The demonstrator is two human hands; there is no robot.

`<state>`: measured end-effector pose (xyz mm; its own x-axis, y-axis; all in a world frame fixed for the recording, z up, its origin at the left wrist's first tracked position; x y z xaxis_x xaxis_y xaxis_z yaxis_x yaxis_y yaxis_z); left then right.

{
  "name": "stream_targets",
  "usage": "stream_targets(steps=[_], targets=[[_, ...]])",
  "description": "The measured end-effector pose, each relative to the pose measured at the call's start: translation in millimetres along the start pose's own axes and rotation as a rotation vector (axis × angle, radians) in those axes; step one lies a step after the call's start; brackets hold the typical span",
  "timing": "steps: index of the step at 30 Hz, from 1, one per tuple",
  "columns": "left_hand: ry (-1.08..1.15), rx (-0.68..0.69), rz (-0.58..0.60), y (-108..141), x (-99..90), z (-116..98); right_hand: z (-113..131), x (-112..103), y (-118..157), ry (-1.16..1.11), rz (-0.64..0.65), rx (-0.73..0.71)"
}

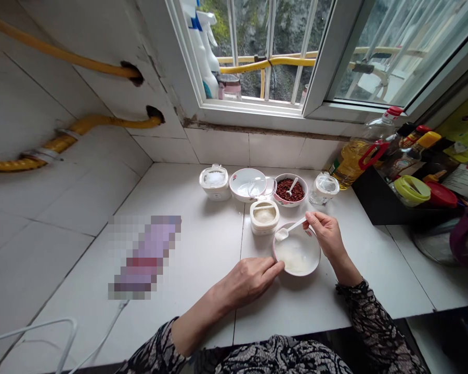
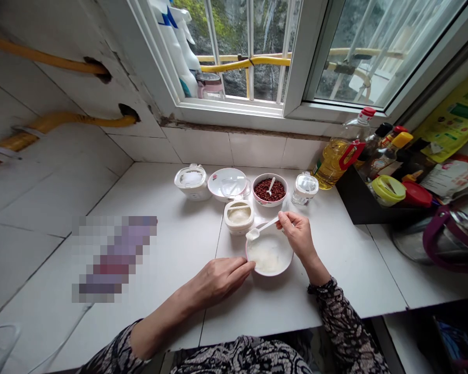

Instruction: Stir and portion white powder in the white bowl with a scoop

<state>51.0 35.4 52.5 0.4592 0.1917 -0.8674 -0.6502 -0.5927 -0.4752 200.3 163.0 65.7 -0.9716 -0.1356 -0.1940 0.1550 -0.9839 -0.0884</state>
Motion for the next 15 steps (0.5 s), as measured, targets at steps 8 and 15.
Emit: stream_targets(steps=[8, 15], targets=[[-0.012, 0.001, 0.004, 0, 1.0, 0, 28, -2, 3, 0.068, -0.181, -0.192], [-0.013, -0.009, 0.011, 0, 0.2, 0, 60, 19, 19, 0.454, -0.21, -0.626]])
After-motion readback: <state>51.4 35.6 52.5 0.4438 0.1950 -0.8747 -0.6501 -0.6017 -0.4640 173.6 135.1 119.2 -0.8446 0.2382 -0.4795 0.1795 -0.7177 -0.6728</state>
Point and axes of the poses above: each hand's wrist, its own y-axis away from the middle knuckle, its own x-axis out of the palm, z = x × y, the point moved 8 cm from there along -y, towards the middle knuckle, and after that the axes turned 2 degrees about z, right-handed, at the moved point
